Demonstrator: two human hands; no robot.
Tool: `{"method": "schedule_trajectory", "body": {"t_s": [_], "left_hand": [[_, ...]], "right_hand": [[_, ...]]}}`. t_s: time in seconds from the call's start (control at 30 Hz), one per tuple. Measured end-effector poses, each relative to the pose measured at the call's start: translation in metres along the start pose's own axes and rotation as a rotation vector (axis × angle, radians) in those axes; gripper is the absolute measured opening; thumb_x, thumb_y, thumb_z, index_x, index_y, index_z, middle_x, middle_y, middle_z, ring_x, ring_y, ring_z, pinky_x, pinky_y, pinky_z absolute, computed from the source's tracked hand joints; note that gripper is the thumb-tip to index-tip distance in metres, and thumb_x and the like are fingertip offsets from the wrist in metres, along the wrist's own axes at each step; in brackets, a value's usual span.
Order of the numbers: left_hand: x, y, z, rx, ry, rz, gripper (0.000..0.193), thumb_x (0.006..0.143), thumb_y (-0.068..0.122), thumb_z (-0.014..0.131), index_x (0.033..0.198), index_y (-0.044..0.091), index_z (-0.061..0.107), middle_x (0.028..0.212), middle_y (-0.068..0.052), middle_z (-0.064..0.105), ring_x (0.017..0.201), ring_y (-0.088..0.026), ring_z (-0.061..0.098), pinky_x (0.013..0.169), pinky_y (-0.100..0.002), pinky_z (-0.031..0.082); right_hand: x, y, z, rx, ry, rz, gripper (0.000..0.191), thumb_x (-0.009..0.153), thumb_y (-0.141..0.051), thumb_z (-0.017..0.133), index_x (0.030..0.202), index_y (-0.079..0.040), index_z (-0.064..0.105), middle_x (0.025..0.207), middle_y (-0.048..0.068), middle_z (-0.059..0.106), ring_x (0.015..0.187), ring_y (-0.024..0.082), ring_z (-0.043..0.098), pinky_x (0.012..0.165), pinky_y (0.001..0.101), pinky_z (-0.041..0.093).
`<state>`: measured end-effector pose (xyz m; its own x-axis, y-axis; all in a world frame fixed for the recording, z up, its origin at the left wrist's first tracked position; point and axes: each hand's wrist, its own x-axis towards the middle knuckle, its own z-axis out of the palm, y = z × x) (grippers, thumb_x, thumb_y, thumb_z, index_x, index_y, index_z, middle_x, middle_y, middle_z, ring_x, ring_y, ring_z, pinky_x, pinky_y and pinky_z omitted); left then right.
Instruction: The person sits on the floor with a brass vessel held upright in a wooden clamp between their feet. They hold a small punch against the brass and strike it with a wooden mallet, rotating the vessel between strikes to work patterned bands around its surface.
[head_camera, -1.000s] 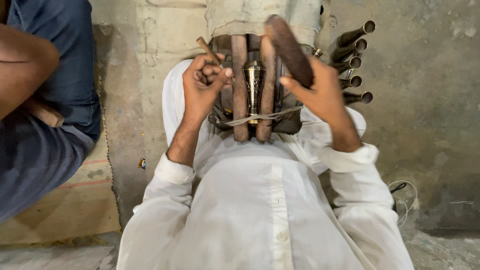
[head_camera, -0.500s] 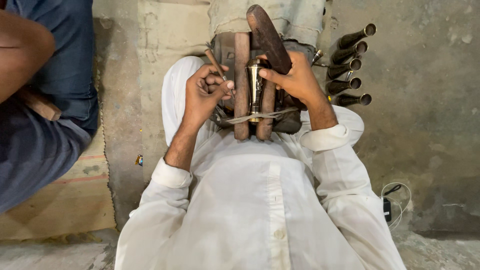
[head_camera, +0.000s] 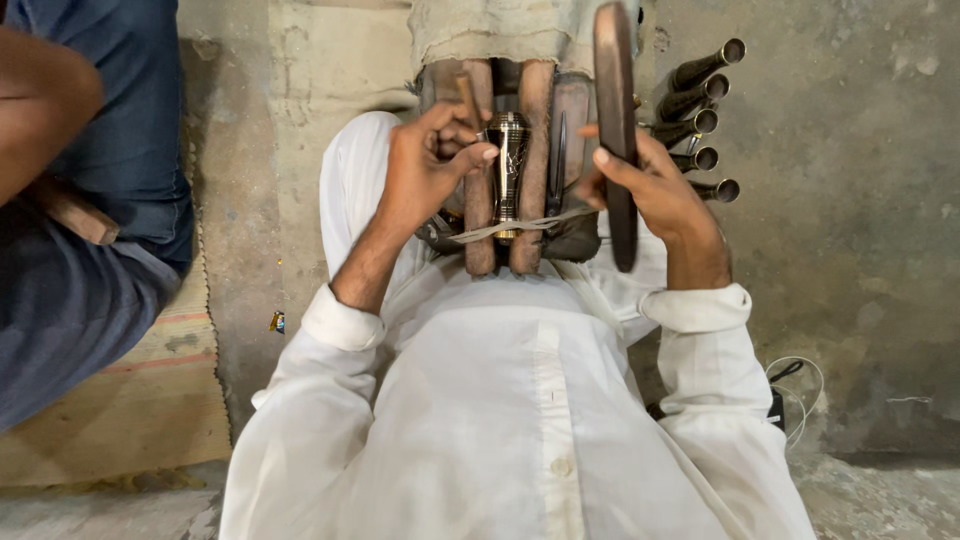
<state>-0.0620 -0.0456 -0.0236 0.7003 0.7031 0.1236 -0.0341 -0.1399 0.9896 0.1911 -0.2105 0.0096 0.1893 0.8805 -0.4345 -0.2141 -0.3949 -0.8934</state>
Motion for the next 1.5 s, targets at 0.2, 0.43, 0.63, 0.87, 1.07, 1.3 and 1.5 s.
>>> {"method": "schedule_trajectory", "body": {"t_s": [0.2,0.43,0.63,0.87,1.07,1.3,1.5], "left_hand": [[0.03,0.01,0.004,0.251,-0.225,0.36,0.037,0.096,0.012,0.08,0.128,0.006,0.062,0.105,-0.009,0.078,0.095,-0.022,0.079,0.078,-0.033,0.065],[0.037,0.02,0.001,0.488,-0.348,0.457,0.033,0.097,0.024,0.079,0.119,0.007,0.061,0.093,-0.01,0.077,0.08,-0.031,0.074,0.066,-0.041,0.057],[0.039,0.024,0.005,0.552,-0.37,0.437,0.029,0.096,0.024,0.078,0.113,0.006,0.064,0.08,-0.012,0.072,0.069,-0.033,0.07,0.059,-0.044,0.053],[0.052,0.025,0.015,0.605,-0.461,0.415,0.031,0.092,0.027,0.075,0.113,0.007,0.066,0.076,-0.011,0.072,0.069,-0.032,0.072,0.059,-0.045,0.052],[0.048,0.027,0.011,0.495,-0.426,0.414,0.031,0.096,0.019,0.077,0.12,0.006,0.065,0.091,-0.014,0.075,0.076,-0.031,0.074,0.065,-0.044,0.057],[0.048,0.019,0.0,0.308,-0.228,0.364,0.032,0.099,0.017,0.08,0.121,0.005,0.06,0.101,-0.012,0.078,0.091,-0.027,0.079,0.074,-0.037,0.063],[0.053,0.017,0.001,0.422,-0.25,0.502,0.035,0.098,0.019,0.08,0.123,0.004,0.061,0.097,-0.014,0.077,0.087,-0.034,0.076,0.069,-0.04,0.058]], "right_hand": [[-0.026,0.027,-0.019,-0.173,0.049,-0.051,0.044,0.098,-0.012,0.073,0.139,-0.002,0.061,0.089,0.0,0.063,0.076,0.009,0.061,0.071,0.0267,0.052],[-0.051,0.027,-0.017,-0.489,0.31,-0.455,0.044,0.1,-0.01,0.082,0.134,0.003,0.058,0.106,0.0,0.063,0.096,0.006,0.056,0.086,0.0245,0.05],[-0.076,-0.019,-0.005,-1.055,0.491,-0.665,0.043,0.096,-0.003,0.081,0.135,-0.005,0.064,0.111,0.012,0.072,0.098,0.025,0.068,0.088,0.0365,0.053],[-0.085,-0.037,-0.003,-1.349,0.537,-0.621,0.046,0.094,0.0,0.08,0.137,-0.009,0.067,0.108,0.016,0.072,0.094,0.036,0.07,0.086,0.0441,0.052],[-0.09,-0.029,-0.013,-1.39,0.471,-0.515,0.052,0.083,-0.002,0.078,0.133,-0.007,0.065,0.115,0.018,0.073,0.1,0.039,0.07,0.084,0.0449,0.053],[-0.074,-0.016,-0.02,-0.917,0.341,-0.205,0.039,0.092,-0.019,0.081,0.127,-0.008,0.066,0.09,0.012,0.071,0.074,0.028,0.064,0.069,0.0357,0.05],[-0.065,-0.01,-0.021,-1.052,0.414,-0.393,0.039,0.095,-0.018,0.086,0.126,-0.003,0.067,0.091,0.014,0.068,0.075,0.021,0.063,0.07,0.0343,0.049]]}}
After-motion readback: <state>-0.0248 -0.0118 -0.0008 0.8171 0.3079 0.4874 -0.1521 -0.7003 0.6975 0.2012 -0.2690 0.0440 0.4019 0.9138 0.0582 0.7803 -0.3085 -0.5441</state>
